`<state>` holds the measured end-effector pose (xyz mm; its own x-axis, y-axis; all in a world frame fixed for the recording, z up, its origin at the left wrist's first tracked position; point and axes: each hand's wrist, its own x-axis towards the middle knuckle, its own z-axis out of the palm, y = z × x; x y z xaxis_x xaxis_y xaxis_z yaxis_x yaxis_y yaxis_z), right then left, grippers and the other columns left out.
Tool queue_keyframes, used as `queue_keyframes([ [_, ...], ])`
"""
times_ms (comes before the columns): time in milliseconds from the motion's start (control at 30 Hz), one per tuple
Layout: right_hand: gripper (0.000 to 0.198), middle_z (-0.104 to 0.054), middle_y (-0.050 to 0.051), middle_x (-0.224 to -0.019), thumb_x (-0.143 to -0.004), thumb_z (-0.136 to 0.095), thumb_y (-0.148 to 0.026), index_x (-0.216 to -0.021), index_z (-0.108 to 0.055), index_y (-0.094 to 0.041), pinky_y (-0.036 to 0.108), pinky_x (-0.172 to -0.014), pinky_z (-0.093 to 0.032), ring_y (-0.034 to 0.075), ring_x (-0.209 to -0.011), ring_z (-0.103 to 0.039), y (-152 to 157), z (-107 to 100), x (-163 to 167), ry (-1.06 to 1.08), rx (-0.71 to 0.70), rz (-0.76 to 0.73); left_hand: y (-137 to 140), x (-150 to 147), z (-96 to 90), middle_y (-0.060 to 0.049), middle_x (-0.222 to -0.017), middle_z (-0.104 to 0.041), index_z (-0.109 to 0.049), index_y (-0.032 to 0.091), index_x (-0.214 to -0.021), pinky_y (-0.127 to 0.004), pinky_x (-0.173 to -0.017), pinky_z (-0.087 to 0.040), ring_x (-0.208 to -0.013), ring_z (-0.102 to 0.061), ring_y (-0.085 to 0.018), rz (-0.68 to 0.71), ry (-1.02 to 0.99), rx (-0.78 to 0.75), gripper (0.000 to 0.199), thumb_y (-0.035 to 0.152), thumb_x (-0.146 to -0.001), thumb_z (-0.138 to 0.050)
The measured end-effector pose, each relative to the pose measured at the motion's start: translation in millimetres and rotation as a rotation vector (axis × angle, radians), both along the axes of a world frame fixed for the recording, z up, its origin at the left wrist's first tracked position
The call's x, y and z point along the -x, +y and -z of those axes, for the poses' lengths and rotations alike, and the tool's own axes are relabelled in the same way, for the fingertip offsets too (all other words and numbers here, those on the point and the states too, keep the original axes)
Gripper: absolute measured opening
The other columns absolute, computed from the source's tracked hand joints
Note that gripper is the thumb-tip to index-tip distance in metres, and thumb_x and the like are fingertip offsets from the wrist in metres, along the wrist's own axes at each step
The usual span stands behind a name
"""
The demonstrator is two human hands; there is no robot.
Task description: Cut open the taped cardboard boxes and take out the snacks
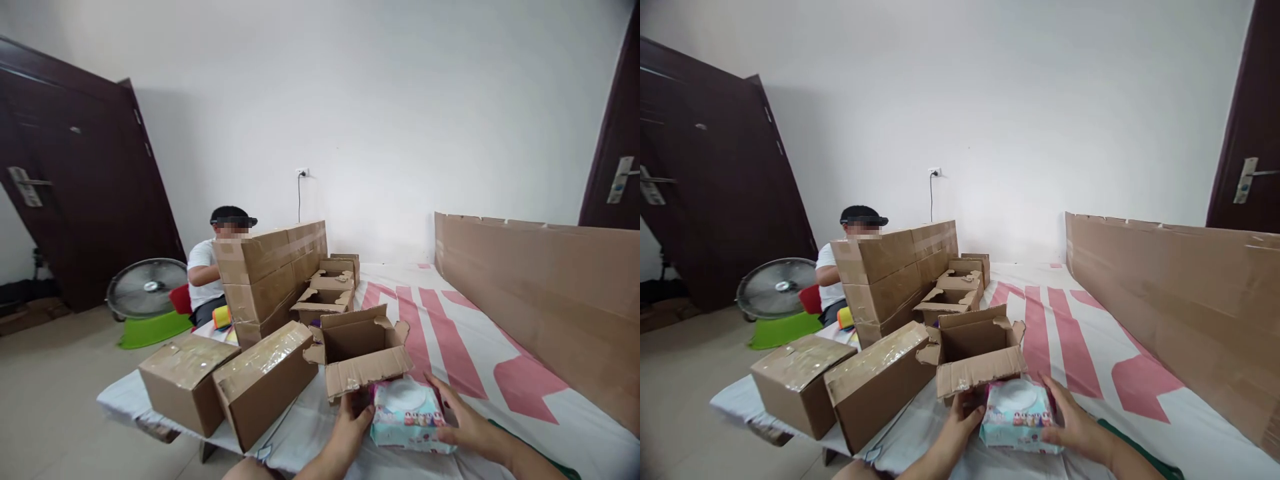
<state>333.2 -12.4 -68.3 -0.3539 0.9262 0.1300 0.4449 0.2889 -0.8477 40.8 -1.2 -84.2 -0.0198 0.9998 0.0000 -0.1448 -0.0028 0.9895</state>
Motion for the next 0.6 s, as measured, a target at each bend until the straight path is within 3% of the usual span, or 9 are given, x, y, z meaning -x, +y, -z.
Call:
queue_keyframes([
  [100,0.107,-0.023,0.016,-0.156,-0.069,-0.060,-0.073,-0.152,-0.019,-0.020,0.052,-0.112,-0.027,0.034,-0.144,-0.021,11,-12,1,0.010,0.047,0.040,7,1,2.2,-0.013,-0.098,-0.069,-0.055,0.020,-0.089,-0.039,-0.089,-0.049,-0.097,-0.065,-0.030,-0.033,-0.038,0.000,0.053,0.047,-0.051,-0.081],
  [200,0.111,-0.037,0.017,-0.150,-0.059,-0.070,-0.071,-0.149,-0.030,-0.020,0.050,-0.110,-0.031,0.037,-0.137,-0.034,25,-17,20,0.018,0.043,-0.005,18,0,2.8,-0.014,-0.100,-0.070,-0.054,0.020,-0.090,-0.039,-0.092,-0.048,-0.099,-0.065,-0.030,-0.075,-0.064,-0.008,0.052,0.046,-0.052,-0.080],
  [333,0.095,-0.057,0.015,-0.133,-0.055,-0.076,-0.068,-0.135,-0.051,-0.021,0.049,-0.105,-0.038,0.038,-0.124,-0.049,37,-4,47,0.153,0.014,0.015,35,-6,2.0,-0.017,-0.101,-0.071,-0.055,0.018,-0.093,-0.039,-0.091,-0.049,-0.100,-0.066,-0.031,-0.097,-0.070,-0.028,0.054,0.044,-0.053,-0.080],
  [467,0.085,-0.062,0.015,-0.123,-0.059,-0.072,-0.070,-0.125,-0.055,-0.020,0.050,-0.099,-0.043,0.038,-0.114,-0.056,37,14,51,0.278,0.060,0.046,57,-8,1.3,-0.017,-0.106,-0.071,-0.061,0.017,-0.092,-0.039,-0.093,-0.048,-0.104,-0.065,-0.031,-0.129,-0.027,-0.059,0.045,0.042,-0.059,-0.078],
  [600,0.080,-0.064,0.013,-0.115,-0.061,-0.070,-0.071,-0.121,-0.055,-0.021,0.046,-0.095,-0.045,0.036,-0.111,-0.057,32,19,47,0.306,0.059,0.040,75,0,2.0,-0.014,-0.103,-0.071,-0.063,0.017,-0.089,-0.039,-0.097,-0.046,-0.108,-0.062,-0.031,-0.191,0.087,-0.073,0.033,0.040,-0.066,-0.073],
])
